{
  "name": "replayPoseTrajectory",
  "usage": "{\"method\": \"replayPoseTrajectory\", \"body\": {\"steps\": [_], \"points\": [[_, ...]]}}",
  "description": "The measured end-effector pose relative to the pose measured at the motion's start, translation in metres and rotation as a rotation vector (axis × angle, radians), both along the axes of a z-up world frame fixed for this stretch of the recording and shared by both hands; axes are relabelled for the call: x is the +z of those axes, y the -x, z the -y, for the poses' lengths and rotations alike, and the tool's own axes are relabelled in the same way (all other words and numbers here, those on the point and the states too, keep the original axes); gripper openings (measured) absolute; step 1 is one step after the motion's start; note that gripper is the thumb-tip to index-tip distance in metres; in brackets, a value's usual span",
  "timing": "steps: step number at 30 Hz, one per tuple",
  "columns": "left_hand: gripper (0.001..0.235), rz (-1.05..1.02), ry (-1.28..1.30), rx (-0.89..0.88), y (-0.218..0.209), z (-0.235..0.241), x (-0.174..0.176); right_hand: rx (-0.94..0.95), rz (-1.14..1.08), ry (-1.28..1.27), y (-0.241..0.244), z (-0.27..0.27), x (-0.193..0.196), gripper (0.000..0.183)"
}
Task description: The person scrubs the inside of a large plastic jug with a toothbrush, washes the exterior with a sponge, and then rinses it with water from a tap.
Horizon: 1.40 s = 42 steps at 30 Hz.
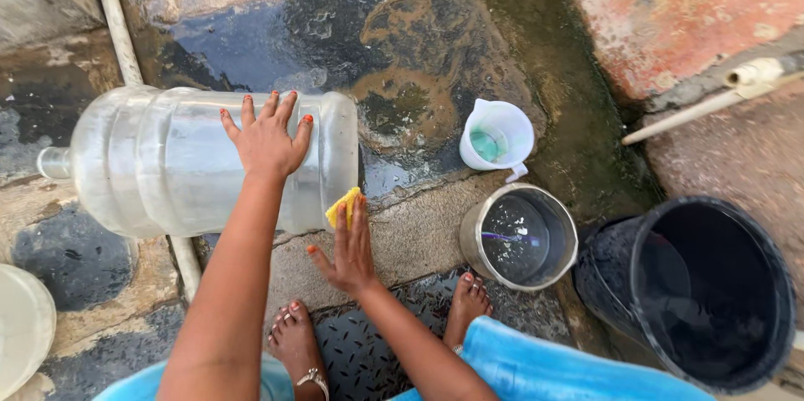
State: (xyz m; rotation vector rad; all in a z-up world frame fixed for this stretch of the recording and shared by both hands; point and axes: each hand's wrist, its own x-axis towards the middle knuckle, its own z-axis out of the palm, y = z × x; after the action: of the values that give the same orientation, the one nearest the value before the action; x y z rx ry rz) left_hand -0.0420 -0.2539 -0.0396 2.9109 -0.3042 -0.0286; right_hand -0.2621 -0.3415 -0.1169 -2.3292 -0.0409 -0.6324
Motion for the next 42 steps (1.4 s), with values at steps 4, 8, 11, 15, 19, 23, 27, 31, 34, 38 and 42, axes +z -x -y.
{"method": "replayPoseTrajectory", "body": {"steps": [4, 8, 11, 15, 19, 23, 27, 31, 34, 38, 42], "points": [[0.059, -0.001, -0.010, -0.024, -0.002, -0.002, 0.007, -0.018, 0.049, -0.286, -0.088, 0.029, -0.005, 0.075], [0.059, -0.005, -0.039, -0.029, -0.005, -0.001, 0.012, 0.180, -0.412, -0.965, -0.217, 0.089, -0.029, 0.102], [0.060, -0.033, -0.020, -0.009, -0.008, 0.000, 0.015, 0.278, -0.648, -1.373, -0.239, 0.101, -0.071, 0.105], [0.055, -0.037, 0.017, 0.013, -0.021, 0.002, 0.014, 0.254, -0.784, -1.424, -0.181, 0.075, -0.132, 0.105], [0.051, -0.097, 0.029, 0.053, -0.046, 0.007, 0.013, 0.132, -0.937, -1.169, -0.068, 0.056, -0.086, 0.113], [0.049, -0.111, 0.021, 0.047, -0.052, 0.010, 0.014, 0.289, -0.548, -1.258, -0.051, 0.061, -0.017, 0.118], [0.051, -0.052, 0.039, 0.017, -0.039, 0.010, 0.018, 0.317, -0.521, -1.397, -0.141, 0.077, -0.052, 0.115], [0.050, -0.032, 0.075, 0.023, -0.034, 0.009, 0.013, 0.214, -0.881, -1.303, -0.140, 0.068, -0.096, 0.117], [0.049, -0.043, 0.070, 0.034, -0.045, 0.012, 0.014, 0.220, -0.859, -1.242, -0.090, 0.071, -0.083, 0.120], [0.048, -0.028, 0.098, 0.031, -0.041, 0.010, 0.008, 0.283, -0.668, -1.319, -0.086, 0.073, -0.080, 0.118], [0.047, -0.039, 0.097, 0.031, -0.039, 0.011, 0.013, 0.297, -0.756, -1.188, -0.084, 0.068, -0.085, 0.115]]}}
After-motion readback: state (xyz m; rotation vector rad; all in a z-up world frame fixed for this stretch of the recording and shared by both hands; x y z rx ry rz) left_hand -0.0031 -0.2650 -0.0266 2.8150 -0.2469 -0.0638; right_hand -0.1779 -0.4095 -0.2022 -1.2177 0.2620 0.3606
